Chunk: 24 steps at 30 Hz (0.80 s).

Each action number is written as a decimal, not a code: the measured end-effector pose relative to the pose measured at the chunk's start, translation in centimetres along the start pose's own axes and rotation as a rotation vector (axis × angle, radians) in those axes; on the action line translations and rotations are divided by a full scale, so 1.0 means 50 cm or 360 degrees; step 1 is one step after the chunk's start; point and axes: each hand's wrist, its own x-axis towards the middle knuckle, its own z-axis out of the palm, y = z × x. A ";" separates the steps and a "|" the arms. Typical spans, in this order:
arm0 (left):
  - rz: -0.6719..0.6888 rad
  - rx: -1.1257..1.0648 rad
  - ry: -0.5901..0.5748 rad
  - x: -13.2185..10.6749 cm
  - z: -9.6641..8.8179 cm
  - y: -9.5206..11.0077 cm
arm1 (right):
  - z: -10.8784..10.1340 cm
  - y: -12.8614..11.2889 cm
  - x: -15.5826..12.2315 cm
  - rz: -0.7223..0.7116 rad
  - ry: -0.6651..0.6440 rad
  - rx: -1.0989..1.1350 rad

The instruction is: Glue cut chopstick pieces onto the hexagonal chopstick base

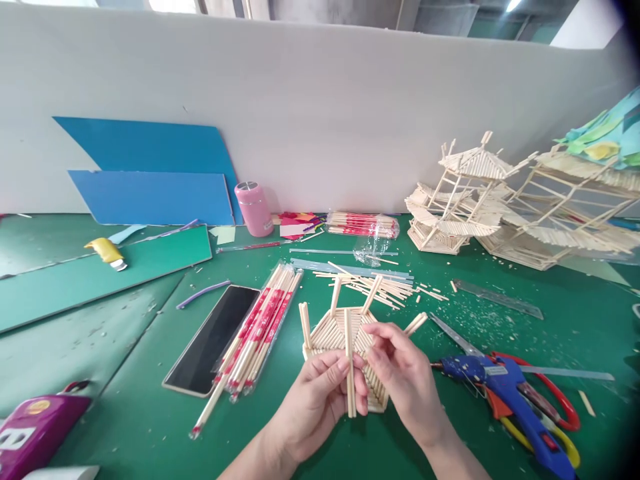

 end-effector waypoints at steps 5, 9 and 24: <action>0.0071 0.0106 0.0122 0.001 0.001 0.001 | -0.003 -0.001 -0.018 -0.0517 0.0039 -0.0770; 0.0137 0.0341 0.0181 0.000 0.002 0.001 | 0.005 -0.001 -0.017 -0.0693 0.0015 -0.1048; 0.0067 0.0340 0.0220 0.001 0.007 0.004 | 0.000 -0.007 -0.024 -0.0082 0.0049 -0.0154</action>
